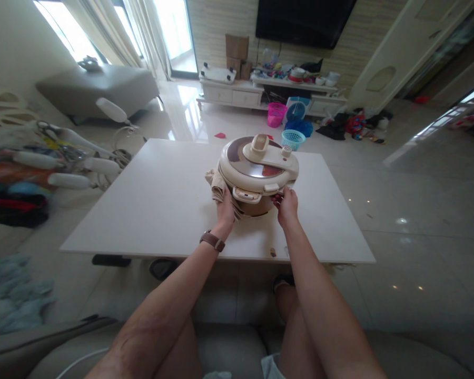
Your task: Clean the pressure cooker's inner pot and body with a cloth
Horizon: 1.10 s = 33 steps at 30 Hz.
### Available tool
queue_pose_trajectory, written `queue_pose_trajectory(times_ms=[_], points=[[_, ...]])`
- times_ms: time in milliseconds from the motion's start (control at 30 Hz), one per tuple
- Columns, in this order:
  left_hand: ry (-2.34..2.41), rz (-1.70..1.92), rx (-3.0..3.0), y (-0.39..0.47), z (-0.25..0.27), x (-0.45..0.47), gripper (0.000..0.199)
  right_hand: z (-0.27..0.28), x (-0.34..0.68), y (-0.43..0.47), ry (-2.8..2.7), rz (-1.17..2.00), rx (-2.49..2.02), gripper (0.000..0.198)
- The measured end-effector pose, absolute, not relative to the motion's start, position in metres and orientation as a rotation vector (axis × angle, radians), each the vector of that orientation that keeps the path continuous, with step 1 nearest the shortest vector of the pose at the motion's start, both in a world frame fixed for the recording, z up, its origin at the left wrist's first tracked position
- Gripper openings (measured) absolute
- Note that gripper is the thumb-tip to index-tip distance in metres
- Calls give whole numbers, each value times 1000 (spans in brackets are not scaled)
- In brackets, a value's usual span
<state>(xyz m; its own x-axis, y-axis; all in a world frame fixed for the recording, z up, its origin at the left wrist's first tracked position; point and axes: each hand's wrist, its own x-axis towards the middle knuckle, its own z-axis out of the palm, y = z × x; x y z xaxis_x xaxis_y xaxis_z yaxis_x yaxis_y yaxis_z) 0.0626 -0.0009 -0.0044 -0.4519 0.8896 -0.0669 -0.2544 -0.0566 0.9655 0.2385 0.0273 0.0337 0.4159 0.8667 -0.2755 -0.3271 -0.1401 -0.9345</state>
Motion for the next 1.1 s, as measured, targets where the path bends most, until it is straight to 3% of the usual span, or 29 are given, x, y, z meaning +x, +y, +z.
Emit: queue_pose_trajectory(times_ms=[500,833,1100], points=[[1352,1659,683,-5,5,65,71,33,240,27,-568,1134,-1316,31],[1367,1664,728,-5,5,65,68,35,237,26,-531,1117,-1324,24],[1359,1674,727,-3,0,65,75,33,239,27,-536,1118,-1328,24]])
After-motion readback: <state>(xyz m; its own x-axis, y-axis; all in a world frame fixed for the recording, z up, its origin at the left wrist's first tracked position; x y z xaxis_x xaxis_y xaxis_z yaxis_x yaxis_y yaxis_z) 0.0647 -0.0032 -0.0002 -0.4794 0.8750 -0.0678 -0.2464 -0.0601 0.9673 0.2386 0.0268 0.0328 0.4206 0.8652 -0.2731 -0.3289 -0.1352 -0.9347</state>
